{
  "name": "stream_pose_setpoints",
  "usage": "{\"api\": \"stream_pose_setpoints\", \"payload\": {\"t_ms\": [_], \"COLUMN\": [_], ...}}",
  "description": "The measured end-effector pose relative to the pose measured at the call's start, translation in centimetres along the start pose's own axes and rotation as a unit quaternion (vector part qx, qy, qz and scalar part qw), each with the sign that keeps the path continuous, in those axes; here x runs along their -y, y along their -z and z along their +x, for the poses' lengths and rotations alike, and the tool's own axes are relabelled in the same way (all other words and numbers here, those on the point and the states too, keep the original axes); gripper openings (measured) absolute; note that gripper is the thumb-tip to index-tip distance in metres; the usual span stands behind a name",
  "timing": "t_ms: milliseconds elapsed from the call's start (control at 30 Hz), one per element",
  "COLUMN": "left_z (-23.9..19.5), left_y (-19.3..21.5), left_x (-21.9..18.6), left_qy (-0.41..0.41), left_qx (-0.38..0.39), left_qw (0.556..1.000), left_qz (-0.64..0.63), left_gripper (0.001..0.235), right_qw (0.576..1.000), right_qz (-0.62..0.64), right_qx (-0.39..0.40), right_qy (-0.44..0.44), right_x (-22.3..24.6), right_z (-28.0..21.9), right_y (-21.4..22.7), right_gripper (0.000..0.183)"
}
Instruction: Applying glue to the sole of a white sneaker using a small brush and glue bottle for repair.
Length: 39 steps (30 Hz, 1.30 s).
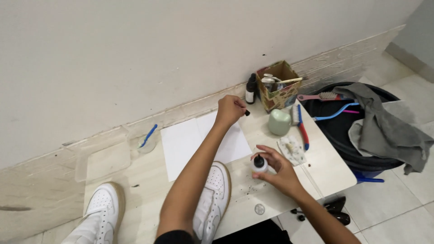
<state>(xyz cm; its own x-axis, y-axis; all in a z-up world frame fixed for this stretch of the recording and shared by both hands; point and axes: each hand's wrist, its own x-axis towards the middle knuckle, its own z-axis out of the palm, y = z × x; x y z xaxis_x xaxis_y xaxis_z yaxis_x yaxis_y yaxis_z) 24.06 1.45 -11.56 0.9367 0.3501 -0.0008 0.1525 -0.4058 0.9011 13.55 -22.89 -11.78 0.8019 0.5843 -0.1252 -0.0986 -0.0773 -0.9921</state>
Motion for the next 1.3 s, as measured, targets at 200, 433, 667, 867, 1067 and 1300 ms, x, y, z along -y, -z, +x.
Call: {"api": "stream_pose_setpoints", "payload": {"t_ms": [200,433,667,867,1067,1300], "left_z": [4.2,5.9,0.6,-13.0,-30.6,-37.1], "left_y": [-4.5,-8.5,-0.6,11.1,14.8,11.9], "left_x": [4.5,6.6,-6.3,-12.2,0.3,24.0], "left_qy": [0.043,-0.003,0.090,0.033,-0.093,0.317], "left_qx": [-0.095,-0.122,0.198,0.238,0.010,0.072], "left_qw": [0.990,0.987,0.907,0.823,0.834,0.934], "left_qz": [0.094,0.102,0.361,0.514,0.544,0.146], "left_gripper": [0.020,0.013,0.058,0.053,0.070,0.105], "right_qw": [0.993,0.987,0.971,0.967,0.974,0.984], "right_qz": [-0.012,-0.047,-0.159,-0.220,-0.175,-0.053], "right_qx": [0.000,-0.021,-0.036,-0.061,-0.090,-0.122], "right_qy": [0.116,0.152,0.173,0.111,0.115,0.120], "right_x": [-2.9,-4.0,-6.0,-7.3,-7.4,-7.9], "right_z": [-1.3,-2.1,-2.3,-2.4,-2.8,-2.8], "right_y": [1.4,1.6,2.1,2.6,2.4,1.0], "right_gripper": [0.079,0.074,0.072,0.064,0.055,0.061]}}
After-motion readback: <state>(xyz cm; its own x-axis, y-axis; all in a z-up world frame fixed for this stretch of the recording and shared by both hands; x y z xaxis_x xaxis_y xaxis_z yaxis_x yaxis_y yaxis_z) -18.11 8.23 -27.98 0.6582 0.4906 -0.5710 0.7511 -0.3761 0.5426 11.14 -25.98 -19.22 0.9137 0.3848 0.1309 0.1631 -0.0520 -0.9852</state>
